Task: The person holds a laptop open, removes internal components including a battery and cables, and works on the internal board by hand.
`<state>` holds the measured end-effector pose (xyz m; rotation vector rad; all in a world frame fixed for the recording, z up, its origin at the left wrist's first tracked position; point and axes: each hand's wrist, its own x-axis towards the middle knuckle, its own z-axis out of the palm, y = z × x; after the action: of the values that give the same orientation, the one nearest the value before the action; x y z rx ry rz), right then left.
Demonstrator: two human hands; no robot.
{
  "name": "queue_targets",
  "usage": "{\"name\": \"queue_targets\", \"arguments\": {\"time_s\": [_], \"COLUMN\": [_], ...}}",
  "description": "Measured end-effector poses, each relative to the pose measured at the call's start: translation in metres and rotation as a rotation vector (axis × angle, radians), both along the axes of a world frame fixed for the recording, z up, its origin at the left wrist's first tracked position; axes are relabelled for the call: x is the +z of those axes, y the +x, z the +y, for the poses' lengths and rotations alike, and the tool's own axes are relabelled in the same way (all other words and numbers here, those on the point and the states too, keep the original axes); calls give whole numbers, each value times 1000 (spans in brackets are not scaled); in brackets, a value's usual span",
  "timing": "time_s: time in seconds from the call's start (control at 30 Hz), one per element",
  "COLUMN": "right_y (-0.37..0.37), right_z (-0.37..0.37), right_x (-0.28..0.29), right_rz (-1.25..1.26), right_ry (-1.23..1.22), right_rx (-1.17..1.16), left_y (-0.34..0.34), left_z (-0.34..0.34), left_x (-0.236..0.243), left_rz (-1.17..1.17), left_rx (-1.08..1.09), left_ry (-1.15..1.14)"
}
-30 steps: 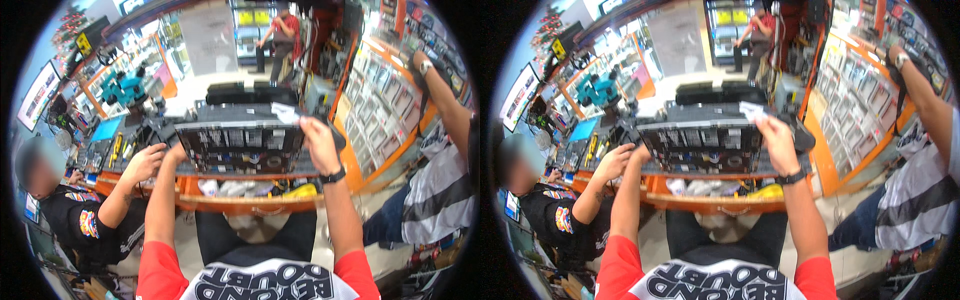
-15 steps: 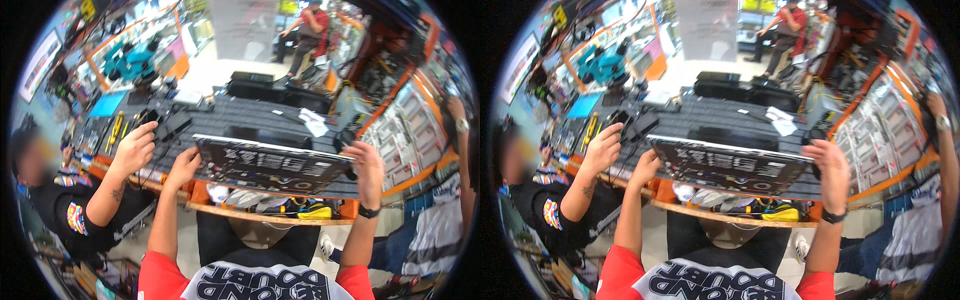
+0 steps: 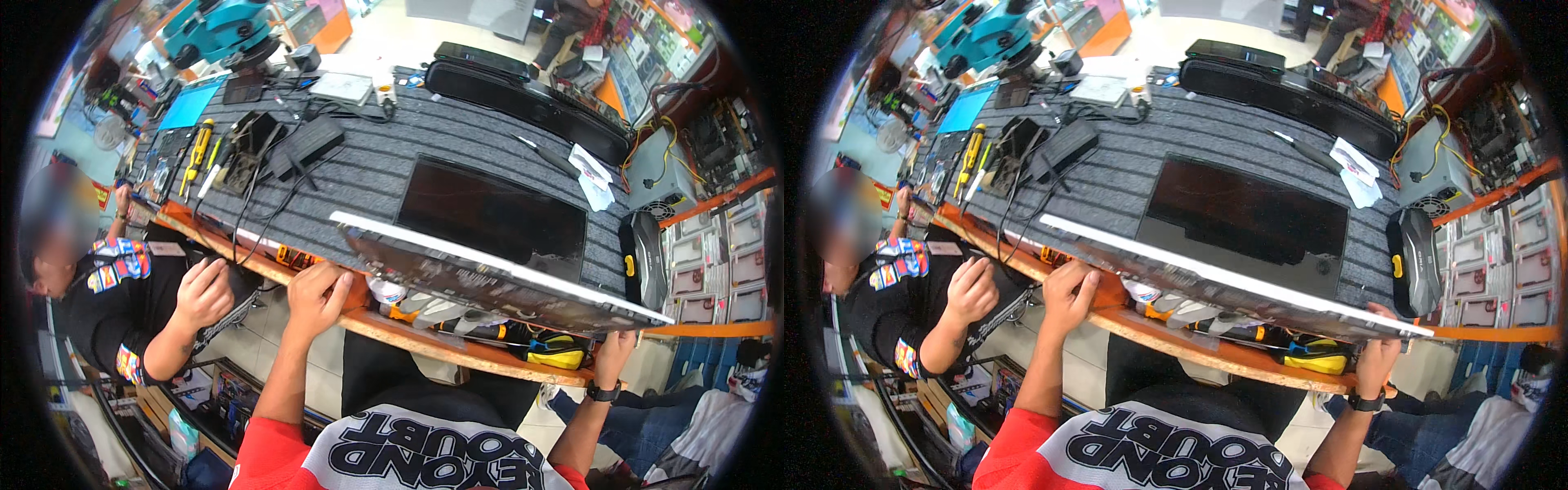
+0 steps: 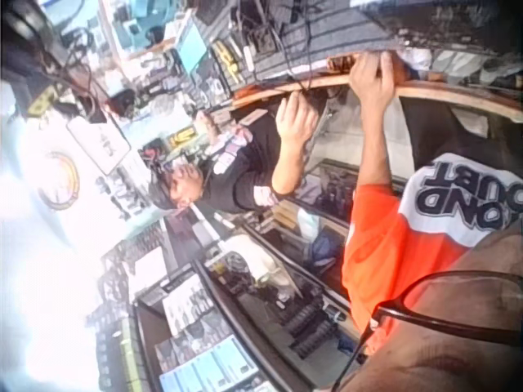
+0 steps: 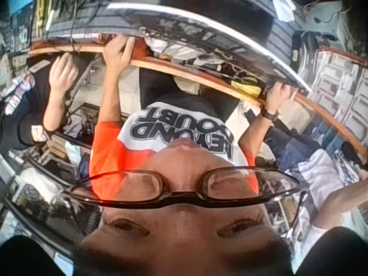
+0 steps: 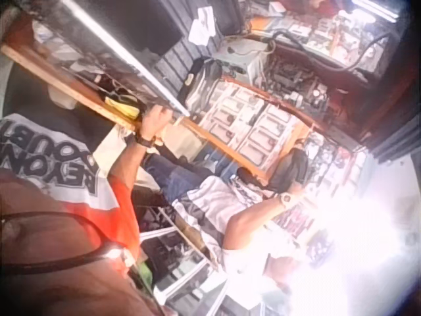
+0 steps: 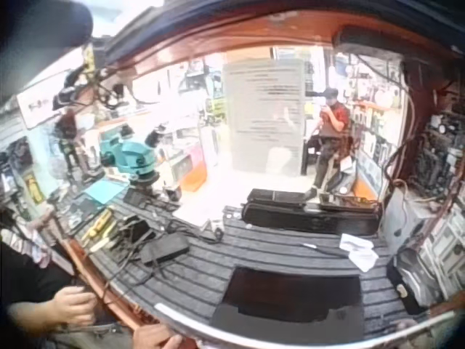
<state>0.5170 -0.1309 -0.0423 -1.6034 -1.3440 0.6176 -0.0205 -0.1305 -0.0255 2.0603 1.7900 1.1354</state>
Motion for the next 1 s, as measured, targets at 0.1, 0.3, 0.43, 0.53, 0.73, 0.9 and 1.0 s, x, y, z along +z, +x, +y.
{"name": "queue_targets", "arguments": {"time_s": [0.1,0.3,0.43,0.53,0.73,0.9,1.0], "right_y": [-38,-32,-13,12,20,-25,-65], "right_z": [8,3,-20,-56,-105,-78,-65], "right_x": [28,34,58,70,65,74,95], "right_rz": [115,93,317,357,186,170,53], "right_ry": [-45,-126,-165,-203,-442,-595,-635], "right_rx": [9,20,-151,-268,82,882,1121], "left_y": [-2,-4,16,6,-8,54,96], "left_z": [-2,-2,-35,-97,-272,-419,-492], "left_x": [11,9,58,63,0,-4,3], "left_rz": [116,29,-69,-226,-639,-1092,-954], "left_rx": [-35,-81,-37,59,550,992,1142], "left_ry": [-54,-128,-224,-568,-1075,-804,-854]}}
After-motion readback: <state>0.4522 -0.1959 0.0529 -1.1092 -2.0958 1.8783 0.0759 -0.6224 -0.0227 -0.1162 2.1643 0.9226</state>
